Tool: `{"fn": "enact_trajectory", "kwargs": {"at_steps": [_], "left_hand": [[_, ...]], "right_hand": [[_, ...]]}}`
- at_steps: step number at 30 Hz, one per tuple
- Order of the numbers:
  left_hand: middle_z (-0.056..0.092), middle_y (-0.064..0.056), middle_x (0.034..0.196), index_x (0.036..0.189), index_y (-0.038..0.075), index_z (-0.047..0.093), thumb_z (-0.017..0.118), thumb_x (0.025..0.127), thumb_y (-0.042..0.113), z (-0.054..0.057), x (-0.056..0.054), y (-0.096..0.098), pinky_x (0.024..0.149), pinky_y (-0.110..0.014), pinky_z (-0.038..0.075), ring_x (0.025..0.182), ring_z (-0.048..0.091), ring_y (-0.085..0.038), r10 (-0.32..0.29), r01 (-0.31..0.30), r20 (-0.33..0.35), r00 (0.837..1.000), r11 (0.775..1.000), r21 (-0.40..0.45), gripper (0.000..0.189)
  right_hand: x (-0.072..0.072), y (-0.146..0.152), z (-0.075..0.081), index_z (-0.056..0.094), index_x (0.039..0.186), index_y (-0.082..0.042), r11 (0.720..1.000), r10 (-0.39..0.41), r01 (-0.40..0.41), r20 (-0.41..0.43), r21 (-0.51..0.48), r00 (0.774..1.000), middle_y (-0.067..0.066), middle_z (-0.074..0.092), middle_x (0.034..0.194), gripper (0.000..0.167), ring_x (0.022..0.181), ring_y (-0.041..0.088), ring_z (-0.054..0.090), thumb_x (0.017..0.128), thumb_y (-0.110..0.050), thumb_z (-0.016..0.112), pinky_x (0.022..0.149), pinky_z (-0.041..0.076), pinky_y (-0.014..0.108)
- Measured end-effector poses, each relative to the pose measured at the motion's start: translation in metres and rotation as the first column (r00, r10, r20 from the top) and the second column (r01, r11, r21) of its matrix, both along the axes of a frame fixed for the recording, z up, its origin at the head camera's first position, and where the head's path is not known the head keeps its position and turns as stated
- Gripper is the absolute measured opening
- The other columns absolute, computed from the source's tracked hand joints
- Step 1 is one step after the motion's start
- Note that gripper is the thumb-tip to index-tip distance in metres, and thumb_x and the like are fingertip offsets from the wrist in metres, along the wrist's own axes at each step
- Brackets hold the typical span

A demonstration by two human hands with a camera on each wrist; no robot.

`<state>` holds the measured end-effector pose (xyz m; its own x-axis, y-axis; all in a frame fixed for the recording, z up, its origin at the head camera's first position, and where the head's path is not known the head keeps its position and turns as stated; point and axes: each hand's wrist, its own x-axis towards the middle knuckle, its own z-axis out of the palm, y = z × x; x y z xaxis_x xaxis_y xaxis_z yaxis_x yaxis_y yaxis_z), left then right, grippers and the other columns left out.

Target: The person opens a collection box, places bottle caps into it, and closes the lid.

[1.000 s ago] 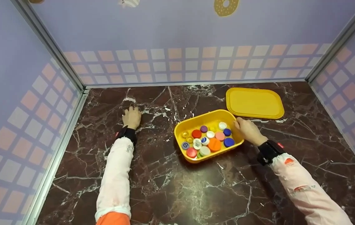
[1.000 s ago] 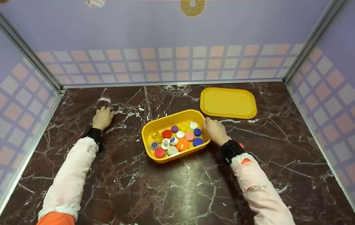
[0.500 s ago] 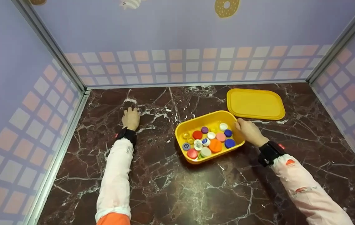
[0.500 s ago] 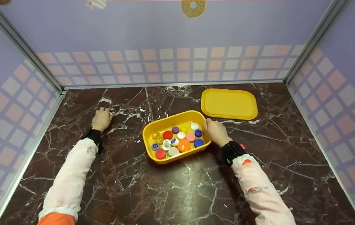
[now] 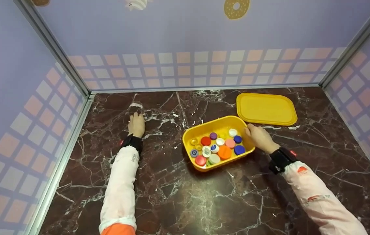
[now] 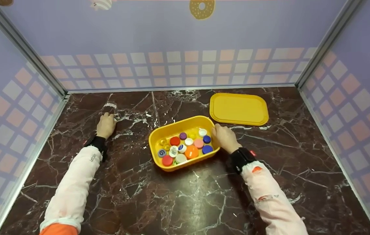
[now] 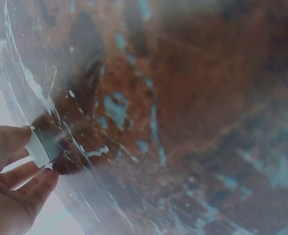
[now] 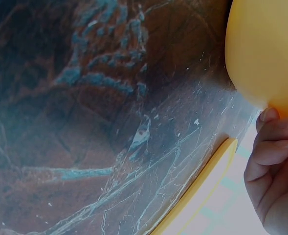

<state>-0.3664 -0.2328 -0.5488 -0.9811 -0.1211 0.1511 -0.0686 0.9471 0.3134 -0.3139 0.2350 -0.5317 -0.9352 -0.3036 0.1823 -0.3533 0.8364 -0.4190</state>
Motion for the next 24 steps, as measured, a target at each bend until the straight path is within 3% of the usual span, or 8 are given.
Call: {"fn": "enact_trajectory", "kwargs": {"at_steps": [10, 18, 24], "left_hand": [[0.049, -0.022, 0.1, 0.095, -0.009, 0.059, 0.043, 0.089, -0.001, 0.004, 0.005, -0.007, 0.075, -0.051, 0.044, 0.096, 0.047, -0.04, -0.042, 0.042, -0.043, 0.998, 0.999, 0.009, 0.02], [0.051, -0.024, 0.097, 0.092, -0.011, 0.06, 0.047, 0.088, -0.001, 0.017, 0.002, -0.006, 0.075, -0.05, 0.044, 0.092, 0.05, -0.041, -0.051, 0.05, -0.071, 0.996, 0.999, -0.004, 0.017], [0.054, -0.025, 0.09, 0.084, -0.009, 0.063, 0.056, 0.083, -0.001, 0.03, -0.002, 0.011, 0.073, -0.048, 0.045, 0.086, 0.053, -0.041, -0.153, 0.15, -0.115, 0.982, 0.988, -0.034, 0.011]], "right_hand": [[0.0, -0.001, -0.001, 0.049, 0.077, -0.001, 1.0, 0.005, -0.005, -0.026, -0.003, 1.0, 0.009, 0.047, 0.057, 0.02, 0.054, 0.034, 0.054, 0.092, -0.013, 0.048, 0.048, 0.041, 0.045], [0.0, -0.001, 0.002, 0.048, 0.076, -0.001, 1.0, -0.001, 0.001, -0.018, -0.008, 1.0, 0.007, 0.045, 0.055, 0.02, 0.052, 0.031, 0.053, 0.093, -0.012, 0.048, 0.046, 0.04, 0.043], [0.0, 0.0, 0.002, 0.048, 0.075, -0.001, 1.0, 0.001, -0.001, -0.028, -0.01, 1.0, 0.008, 0.046, 0.056, 0.02, 0.054, 0.034, 0.054, 0.092, -0.012, 0.049, 0.047, 0.04, 0.045]]}}
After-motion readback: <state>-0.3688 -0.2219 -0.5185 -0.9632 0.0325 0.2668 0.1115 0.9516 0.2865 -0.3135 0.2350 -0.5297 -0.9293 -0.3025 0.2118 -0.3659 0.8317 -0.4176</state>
